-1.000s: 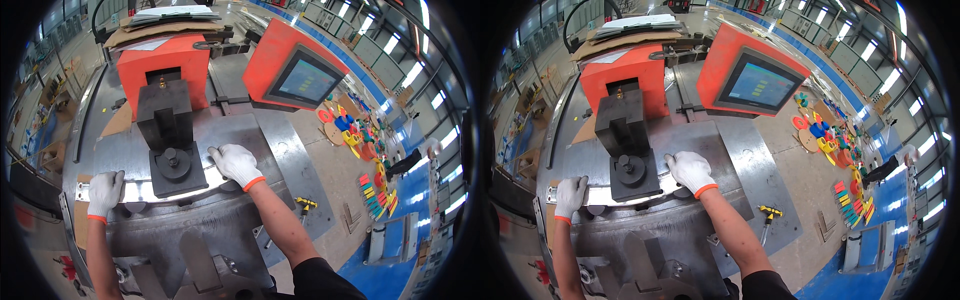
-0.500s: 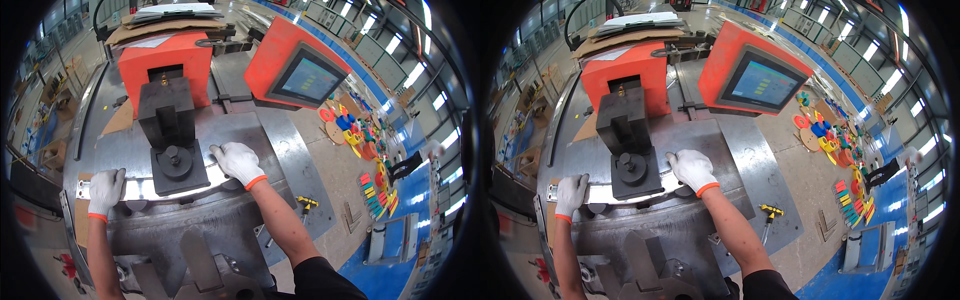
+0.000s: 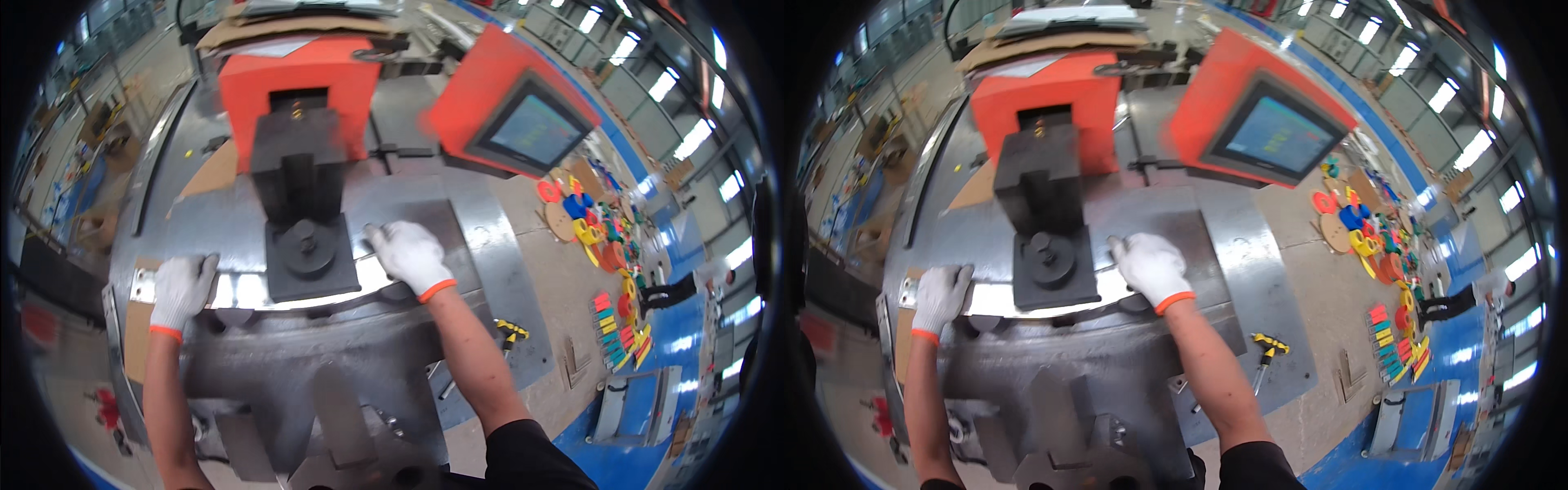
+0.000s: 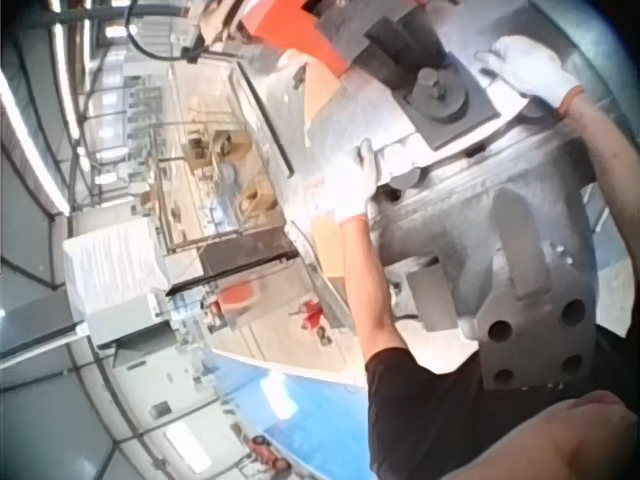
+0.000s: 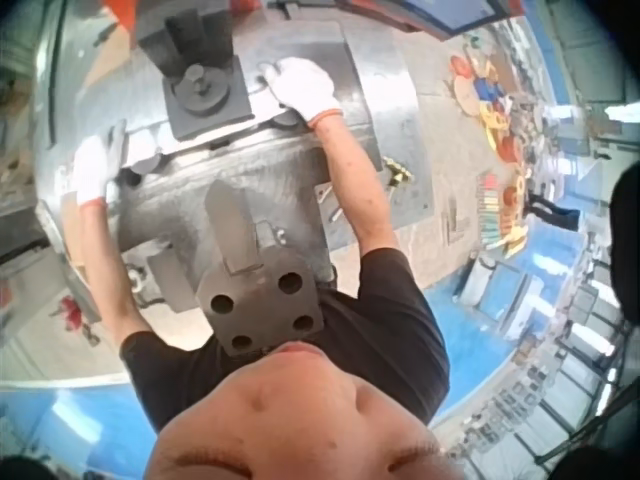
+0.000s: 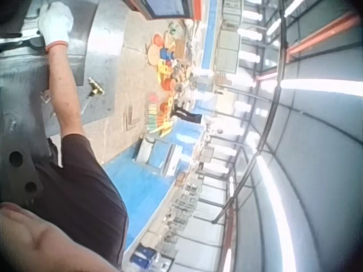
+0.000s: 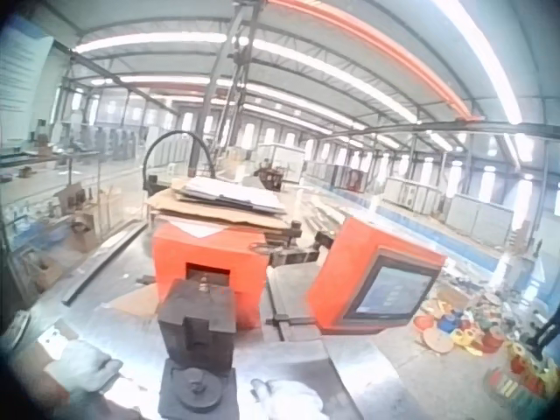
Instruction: The person aligns a long metal bracket on a machine table, uses a tape measure to check dimensions, and repeatedly adjusts the bracket's position. They also handle a small black cylindrical object and a piece of cardboard during the process.
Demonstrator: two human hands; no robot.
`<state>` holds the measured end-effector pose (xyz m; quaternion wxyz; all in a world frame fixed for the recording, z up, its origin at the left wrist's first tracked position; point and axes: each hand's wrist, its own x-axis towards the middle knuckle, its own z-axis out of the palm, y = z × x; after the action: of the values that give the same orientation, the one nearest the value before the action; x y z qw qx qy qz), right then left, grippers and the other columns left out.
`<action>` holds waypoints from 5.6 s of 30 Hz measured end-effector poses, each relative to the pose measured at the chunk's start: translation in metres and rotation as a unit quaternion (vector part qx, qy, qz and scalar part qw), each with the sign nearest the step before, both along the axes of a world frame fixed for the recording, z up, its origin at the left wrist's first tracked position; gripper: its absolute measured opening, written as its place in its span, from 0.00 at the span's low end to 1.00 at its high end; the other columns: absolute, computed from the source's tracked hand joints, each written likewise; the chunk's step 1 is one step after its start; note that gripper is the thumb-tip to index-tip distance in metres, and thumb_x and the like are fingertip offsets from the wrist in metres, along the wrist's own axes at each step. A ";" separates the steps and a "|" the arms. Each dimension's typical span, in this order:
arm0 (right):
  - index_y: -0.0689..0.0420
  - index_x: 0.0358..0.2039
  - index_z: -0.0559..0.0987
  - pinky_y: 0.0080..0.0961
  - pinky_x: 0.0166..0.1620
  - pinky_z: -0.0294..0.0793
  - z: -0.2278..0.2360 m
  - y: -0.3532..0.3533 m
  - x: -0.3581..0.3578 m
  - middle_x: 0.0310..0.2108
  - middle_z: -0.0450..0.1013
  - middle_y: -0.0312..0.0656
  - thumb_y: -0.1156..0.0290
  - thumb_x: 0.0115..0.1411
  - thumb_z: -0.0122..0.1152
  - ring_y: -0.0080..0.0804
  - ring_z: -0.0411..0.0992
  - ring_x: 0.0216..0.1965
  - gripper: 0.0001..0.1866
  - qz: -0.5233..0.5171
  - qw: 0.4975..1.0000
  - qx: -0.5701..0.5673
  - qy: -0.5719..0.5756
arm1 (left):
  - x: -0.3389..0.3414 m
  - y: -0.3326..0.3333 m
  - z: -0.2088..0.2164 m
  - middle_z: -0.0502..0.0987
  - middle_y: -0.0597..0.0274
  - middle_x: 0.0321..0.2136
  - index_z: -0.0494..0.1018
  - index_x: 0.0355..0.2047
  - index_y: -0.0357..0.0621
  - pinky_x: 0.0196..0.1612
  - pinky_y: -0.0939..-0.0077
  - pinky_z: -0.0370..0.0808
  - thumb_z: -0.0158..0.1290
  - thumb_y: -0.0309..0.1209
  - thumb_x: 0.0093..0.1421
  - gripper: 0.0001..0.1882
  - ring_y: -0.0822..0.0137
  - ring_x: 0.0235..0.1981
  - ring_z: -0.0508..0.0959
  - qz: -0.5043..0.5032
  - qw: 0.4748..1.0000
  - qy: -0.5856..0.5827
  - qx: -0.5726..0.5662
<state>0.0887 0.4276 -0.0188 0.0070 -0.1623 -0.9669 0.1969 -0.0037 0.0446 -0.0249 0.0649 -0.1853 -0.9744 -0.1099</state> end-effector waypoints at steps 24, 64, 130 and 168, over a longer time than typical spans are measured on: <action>0.58 0.33 0.87 0.44 0.48 0.78 0.016 -0.007 -0.003 0.23 0.81 0.48 0.38 0.73 0.45 0.50 0.84 0.39 0.36 -0.050 0.995 -0.025 -0.077 | 0.002 0.009 0.019 0.82 0.42 0.26 0.85 0.30 0.41 0.42 0.46 0.79 0.49 0.52 0.73 0.28 0.40 0.33 0.83 0.003 0.998 -0.058 -0.032; 0.67 0.42 0.83 0.40 0.46 0.73 -0.014 0.027 -0.006 0.34 0.79 0.55 0.46 0.75 0.51 0.48 0.78 0.36 0.31 0.017 0.994 -0.103 -0.028 | 0.005 -0.002 0.018 0.83 0.42 0.25 0.84 0.25 0.44 0.41 0.46 0.82 0.46 0.52 0.72 0.30 0.39 0.30 0.85 -0.029 0.998 -0.047 0.029; 0.55 0.35 0.87 0.39 0.44 0.80 0.013 0.006 -0.002 0.21 0.80 0.41 0.37 0.72 0.48 0.39 0.83 0.30 0.33 -0.041 0.991 -0.088 -0.088 | 0.001 0.011 0.010 0.80 0.38 0.25 0.82 0.26 0.37 0.40 0.44 0.76 0.54 0.47 0.70 0.25 0.36 0.32 0.82 0.005 1.000 0.000 0.007; 0.54 0.38 0.89 0.45 0.49 0.80 0.025 -0.001 0.000 0.27 0.83 0.44 0.37 0.73 0.47 0.48 0.84 0.41 0.34 -0.041 0.991 -0.079 -0.105 | 0.001 0.007 0.009 0.80 0.38 0.25 0.82 0.26 0.36 0.38 0.44 0.76 0.54 0.47 0.70 0.25 0.37 0.32 0.82 0.002 1.000 0.001 0.002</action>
<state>0.0889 0.4265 0.0058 -0.0989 -0.2220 -0.9362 0.2539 -0.0023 0.0518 -0.0161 0.0665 -0.1831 -0.9745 -0.1112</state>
